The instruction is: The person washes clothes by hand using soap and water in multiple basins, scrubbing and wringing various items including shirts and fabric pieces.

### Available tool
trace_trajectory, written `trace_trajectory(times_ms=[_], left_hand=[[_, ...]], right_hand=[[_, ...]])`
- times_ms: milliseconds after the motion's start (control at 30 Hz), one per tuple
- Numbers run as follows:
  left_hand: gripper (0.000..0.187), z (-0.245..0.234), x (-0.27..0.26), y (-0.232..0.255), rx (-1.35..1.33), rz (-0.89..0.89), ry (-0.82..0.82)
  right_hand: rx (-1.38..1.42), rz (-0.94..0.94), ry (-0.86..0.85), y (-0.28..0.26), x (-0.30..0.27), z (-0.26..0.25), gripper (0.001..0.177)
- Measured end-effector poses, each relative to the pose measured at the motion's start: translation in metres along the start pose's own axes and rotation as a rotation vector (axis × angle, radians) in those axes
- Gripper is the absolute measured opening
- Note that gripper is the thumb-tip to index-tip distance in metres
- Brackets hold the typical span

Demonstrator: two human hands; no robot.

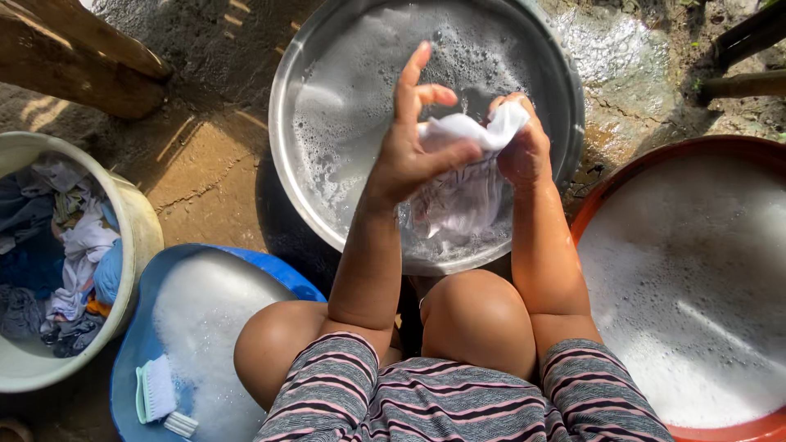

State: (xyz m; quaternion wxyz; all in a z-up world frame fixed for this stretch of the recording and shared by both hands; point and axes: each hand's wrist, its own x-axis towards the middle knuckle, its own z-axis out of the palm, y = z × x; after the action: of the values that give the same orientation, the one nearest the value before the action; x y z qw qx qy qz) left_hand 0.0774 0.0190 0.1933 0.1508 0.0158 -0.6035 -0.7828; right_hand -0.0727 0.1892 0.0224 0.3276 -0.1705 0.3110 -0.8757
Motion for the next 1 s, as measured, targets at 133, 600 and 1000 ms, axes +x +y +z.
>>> trace_trajectory(times_ms=[133,600,1000], left_hand=[[0.084,-0.016,0.005,-0.063,0.544,0.129,-0.105],[0.055,-0.178,-0.074,-0.369,1.664,-0.501,-0.237],[0.02,-0.104,-0.032,-0.325,0.722,-0.232,0.617]], right_hand=[[-0.369,0.055,-0.14,0.01,0.011,0.029,0.049],[-1.952,0.709,-0.198,0.205,-0.033,-0.059,0.127],[-1.032,0.316,-0.315,0.175,-0.029,-0.091,0.138]])
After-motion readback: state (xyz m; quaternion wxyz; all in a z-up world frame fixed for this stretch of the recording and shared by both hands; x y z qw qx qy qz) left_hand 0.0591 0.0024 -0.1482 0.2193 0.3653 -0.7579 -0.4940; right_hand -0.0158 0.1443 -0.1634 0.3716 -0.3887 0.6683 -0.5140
